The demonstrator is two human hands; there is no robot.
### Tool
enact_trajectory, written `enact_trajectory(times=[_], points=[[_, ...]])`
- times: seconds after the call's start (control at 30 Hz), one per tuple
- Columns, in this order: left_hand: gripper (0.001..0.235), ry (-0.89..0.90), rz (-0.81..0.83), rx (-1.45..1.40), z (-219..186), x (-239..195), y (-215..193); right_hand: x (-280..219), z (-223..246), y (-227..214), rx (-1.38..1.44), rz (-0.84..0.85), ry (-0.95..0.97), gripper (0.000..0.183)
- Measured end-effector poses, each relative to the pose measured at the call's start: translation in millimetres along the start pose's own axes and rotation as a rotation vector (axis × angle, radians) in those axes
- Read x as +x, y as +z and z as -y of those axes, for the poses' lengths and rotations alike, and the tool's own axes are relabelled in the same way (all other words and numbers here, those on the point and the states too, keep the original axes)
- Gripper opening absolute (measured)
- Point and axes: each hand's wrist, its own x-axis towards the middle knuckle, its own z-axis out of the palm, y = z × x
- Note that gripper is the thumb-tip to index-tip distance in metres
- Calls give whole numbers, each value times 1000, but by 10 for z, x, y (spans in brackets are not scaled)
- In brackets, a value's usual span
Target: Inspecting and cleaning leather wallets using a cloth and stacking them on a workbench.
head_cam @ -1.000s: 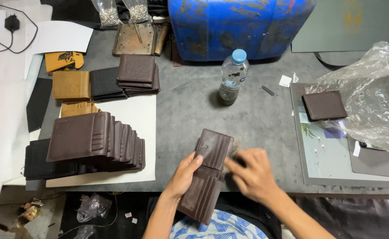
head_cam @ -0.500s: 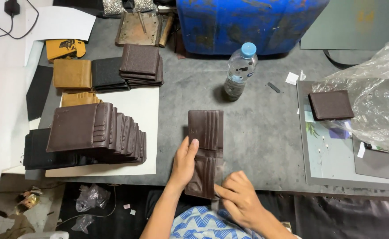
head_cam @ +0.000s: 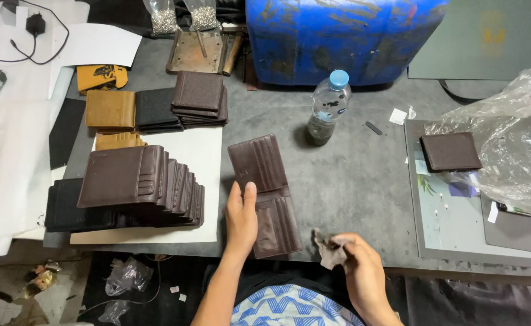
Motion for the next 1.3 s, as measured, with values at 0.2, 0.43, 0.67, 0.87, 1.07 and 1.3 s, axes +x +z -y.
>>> enact_trajectory(times=[0.2,0.43,0.67,0.87,1.07,1.3], points=[[77,-98,40,-151,230,-86,257,-69,646,607,495,-21,419,39],[40,230,336,-427,153,-269,210,48,308,615,451,-53,331,18],[61,142,115,-412,116,-352,253,-10,549,713,409,98,328,38],[61,-386,308,-932,-56,-395,196,-26,664,869,442,40,370,45],[48,-378,222,-1289,-154,-335,138,80,-10,704,104,28,230,42],[44,-230,39,-1162,-188,-310,13,84,-167,862,203,138,215,39]])
